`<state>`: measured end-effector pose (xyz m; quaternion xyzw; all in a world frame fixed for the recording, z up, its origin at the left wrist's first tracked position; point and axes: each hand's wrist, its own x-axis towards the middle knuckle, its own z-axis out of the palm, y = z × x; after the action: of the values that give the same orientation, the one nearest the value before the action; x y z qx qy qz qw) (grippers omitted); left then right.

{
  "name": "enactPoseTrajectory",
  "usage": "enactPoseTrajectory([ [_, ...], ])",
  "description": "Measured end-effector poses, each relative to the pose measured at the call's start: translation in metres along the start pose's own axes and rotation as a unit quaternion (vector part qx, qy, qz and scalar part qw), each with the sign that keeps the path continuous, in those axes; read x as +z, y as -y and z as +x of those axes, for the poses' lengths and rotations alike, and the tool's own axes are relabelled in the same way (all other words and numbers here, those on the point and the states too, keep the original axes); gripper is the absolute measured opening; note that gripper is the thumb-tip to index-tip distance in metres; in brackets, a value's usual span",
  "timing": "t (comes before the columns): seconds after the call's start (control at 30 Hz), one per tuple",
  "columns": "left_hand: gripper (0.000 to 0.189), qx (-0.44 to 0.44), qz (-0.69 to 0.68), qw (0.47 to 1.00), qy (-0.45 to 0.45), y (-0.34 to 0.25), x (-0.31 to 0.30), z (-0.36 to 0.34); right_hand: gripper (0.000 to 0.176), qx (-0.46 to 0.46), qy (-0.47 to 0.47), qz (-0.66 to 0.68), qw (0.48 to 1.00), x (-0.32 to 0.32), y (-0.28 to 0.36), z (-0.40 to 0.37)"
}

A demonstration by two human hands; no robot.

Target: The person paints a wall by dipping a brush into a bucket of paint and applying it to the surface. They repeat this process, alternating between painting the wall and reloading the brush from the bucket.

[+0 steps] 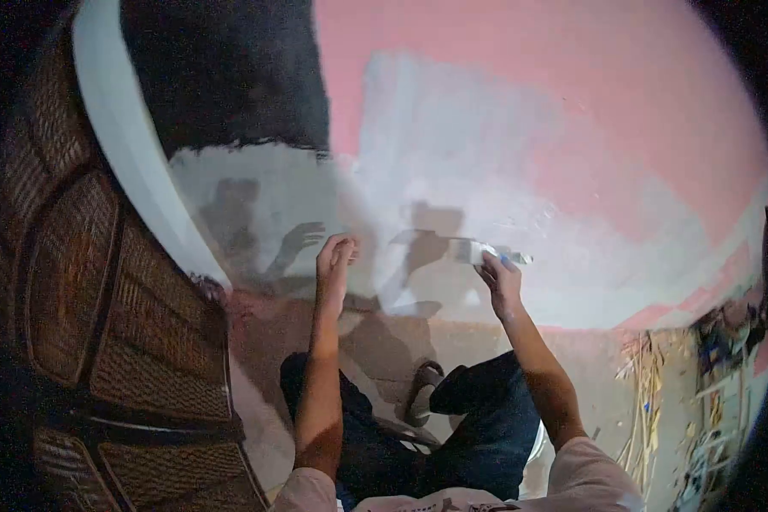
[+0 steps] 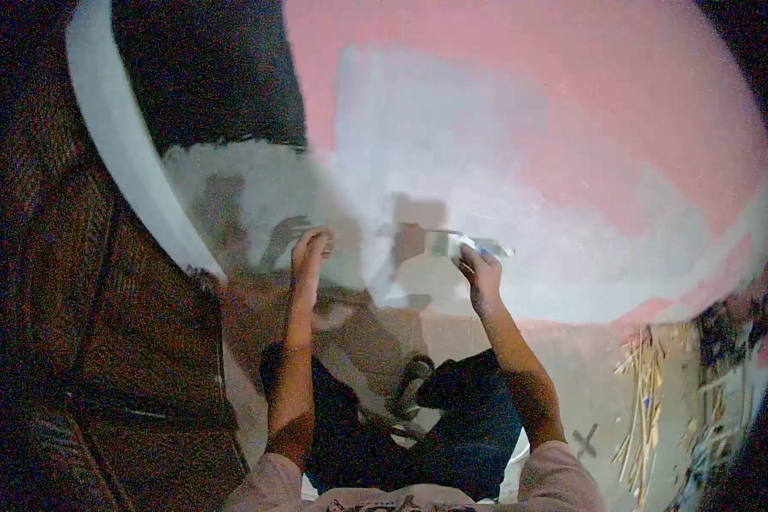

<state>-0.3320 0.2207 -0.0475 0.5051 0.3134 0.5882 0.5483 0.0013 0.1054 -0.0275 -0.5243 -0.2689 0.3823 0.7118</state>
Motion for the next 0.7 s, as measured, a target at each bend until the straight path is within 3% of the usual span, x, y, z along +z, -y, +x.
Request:
enactPoseTrajectory([
  [0.1, 0.023, -0.014, 0.029, 0.999, 0.023, 0.012, 0.009, -0.009, 0.026, 0.034, -0.037, 0.173, 0.984, -0.08, 0.006, -0.031],
  [0.2, 0.021, 0.003, 0.054, 0.997, 0.061, 0.027, 0.008, -0.006, 0.023, 0.021, -0.104, 0.264, 0.959, -0.145, 0.016, -0.067],
  [0.33, 0.021, 0.12, 0.159, 0.971, 0.134, 0.018, 0.056, -0.075, 0.019, -0.051, -0.102, 0.347, 0.931, -0.279, 0.051, -0.172],
  [0.4, 0.02, 0.093, 0.192, 0.96, 0.179, -0.013, 0.095, -0.122, 0.02, -0.085, -0.131, 0.372, 0.915, -0.327, 0.063, -0.222],
  [0.43, 0.02, 0.049, 0.171, 0.963, 0.203, 0.013, 0.032, 0.027, 0.02, -0.077, -0.169, 0.345, 0.92, -0.204, 0.044, -0.132],
  [0.6, 0.022, -0.001, 0.18, 0.946, 0.27, 0.012, 0.019, 0.058, 0.02, -0.081, -0.297, 0.308, 0.9, -0.193, 0.024, -0.153],
  [0.7, 0.025, -0.039, 0.123, 0.954, 0.272, 0.043, 0.058, 0.03, 0.02, -0.046, -0.356, 0.277, 0.891, -0.256, -0.062, -0.15],
])
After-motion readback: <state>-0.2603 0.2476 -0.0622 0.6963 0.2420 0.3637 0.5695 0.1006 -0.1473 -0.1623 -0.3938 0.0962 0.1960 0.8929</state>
